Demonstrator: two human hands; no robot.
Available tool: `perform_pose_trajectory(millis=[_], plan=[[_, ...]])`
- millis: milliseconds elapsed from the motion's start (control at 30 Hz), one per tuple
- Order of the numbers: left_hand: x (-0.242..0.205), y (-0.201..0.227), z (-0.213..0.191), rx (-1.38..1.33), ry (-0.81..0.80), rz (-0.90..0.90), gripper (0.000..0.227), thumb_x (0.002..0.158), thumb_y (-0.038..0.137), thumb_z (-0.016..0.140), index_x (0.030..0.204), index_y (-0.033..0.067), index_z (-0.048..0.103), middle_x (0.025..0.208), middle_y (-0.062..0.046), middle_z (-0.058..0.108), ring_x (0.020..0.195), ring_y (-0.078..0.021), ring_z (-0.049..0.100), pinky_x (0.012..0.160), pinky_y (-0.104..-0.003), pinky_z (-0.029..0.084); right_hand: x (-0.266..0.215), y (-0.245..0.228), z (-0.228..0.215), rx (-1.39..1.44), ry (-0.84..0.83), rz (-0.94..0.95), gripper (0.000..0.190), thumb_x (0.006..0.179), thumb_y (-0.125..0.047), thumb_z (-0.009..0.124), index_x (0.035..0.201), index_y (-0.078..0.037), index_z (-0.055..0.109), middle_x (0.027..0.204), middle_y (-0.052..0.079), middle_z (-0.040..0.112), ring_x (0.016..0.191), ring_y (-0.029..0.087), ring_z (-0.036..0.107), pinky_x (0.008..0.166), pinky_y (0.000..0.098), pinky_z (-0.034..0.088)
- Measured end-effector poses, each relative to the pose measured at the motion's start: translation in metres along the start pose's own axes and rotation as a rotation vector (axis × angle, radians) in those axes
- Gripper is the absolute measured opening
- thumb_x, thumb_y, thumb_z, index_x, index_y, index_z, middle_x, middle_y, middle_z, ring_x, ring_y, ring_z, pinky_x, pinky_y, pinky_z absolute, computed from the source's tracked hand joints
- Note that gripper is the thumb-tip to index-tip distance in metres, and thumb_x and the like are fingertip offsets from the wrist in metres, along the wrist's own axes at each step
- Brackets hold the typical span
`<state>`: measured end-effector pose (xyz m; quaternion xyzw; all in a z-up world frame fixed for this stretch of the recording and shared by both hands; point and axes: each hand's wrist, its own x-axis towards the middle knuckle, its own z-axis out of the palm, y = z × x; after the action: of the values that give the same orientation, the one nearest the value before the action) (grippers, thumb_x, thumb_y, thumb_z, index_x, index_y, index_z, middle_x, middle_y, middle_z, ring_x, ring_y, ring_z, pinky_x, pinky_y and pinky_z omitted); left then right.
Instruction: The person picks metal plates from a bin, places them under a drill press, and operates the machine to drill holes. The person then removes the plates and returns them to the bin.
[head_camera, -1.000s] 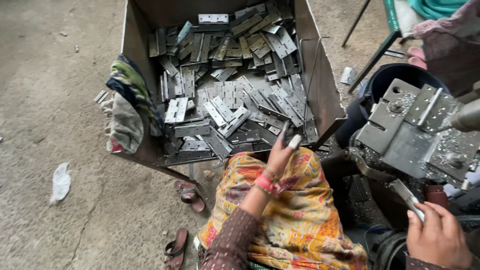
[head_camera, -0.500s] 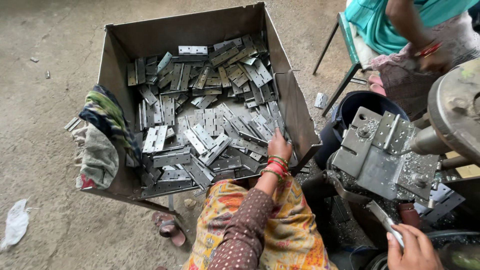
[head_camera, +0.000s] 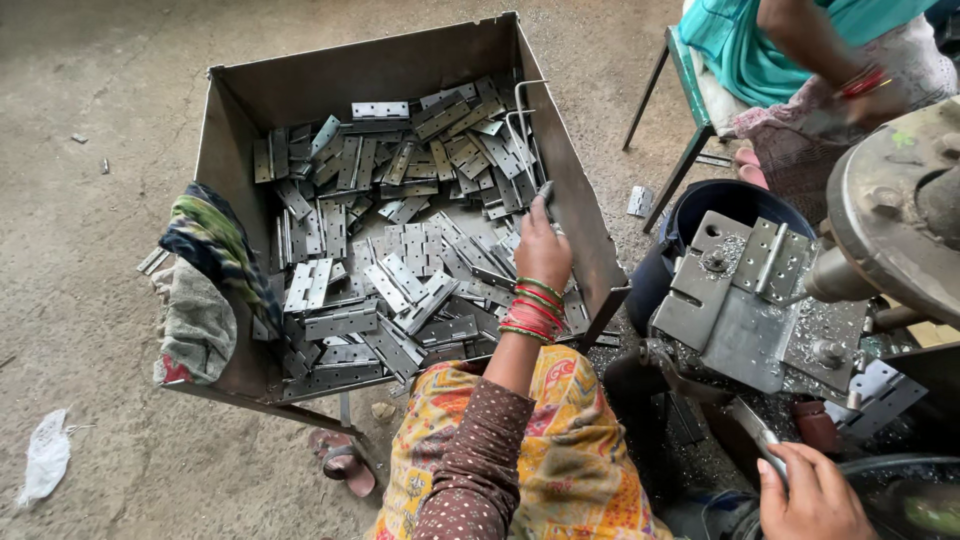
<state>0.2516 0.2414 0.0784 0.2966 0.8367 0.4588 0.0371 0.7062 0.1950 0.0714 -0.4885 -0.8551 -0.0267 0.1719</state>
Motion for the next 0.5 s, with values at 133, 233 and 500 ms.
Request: perform_pose_trajectory(millis=[133, 233, 500], plan=[[0.009, 0.005, -0.01, 0.14, -0.076, 0.058, 0.064, 0.087, 0.008, 0.059, 0.148, 0.016, 0.041, 0.116, -0.02, 0.066, 0.091, -0.0448, 0.07, 0.078, -0.054, 0.057, 0.003, -0.005, -0.004, 0.048, 0.037, -0.067, 0.027, 0.092, -0.029, 0.072, 0.117, -0.02, 0.073, 0.116, 0.0, 0.067, 0.106, 0.019, 0.07, 0.096, 0.0334, 0.057], [0.022, 0.012, -0.011, 0.187, -0.202, 0.048, 0.063, 0.091, 0.014, 0.06, 0.15, 0.0159, 0.04, 0.115, -0.022, 0.069, 0.097, -0.0429, 0.07, 0.083, -0.052, 0.056, 0.004, -0.012, -0.01, -0.001, 0.018, -0.026, 0.027, 0.09, -0.03, 0.073, 0.117, -0.022, 0.074, 0.116, -0.002, 0.068, 0.107, 0.018, 0.071, 0.095, 0.033, 0.057], [0.067, 0.014, -0.004, -1.35, -0.238, 0.02, 0.058, 0.111, 0.027, 0.061, 0.16, 0.0009, 0.045, 0.139, -0.006, 0.062, 0.123, -0.0108, 0.058, 0.105, -0.026, 0.046, 0.007, -0.021, -0.024, -0.033, -0.011, -0.032, 0.024, 0.095, -0.032, 0.072, 0.118, -0.025, 0.073, 0.117, -0.005, 0.068, 0.106, 0.018, 0.07, 0.093, 0.0321, 0.057]])
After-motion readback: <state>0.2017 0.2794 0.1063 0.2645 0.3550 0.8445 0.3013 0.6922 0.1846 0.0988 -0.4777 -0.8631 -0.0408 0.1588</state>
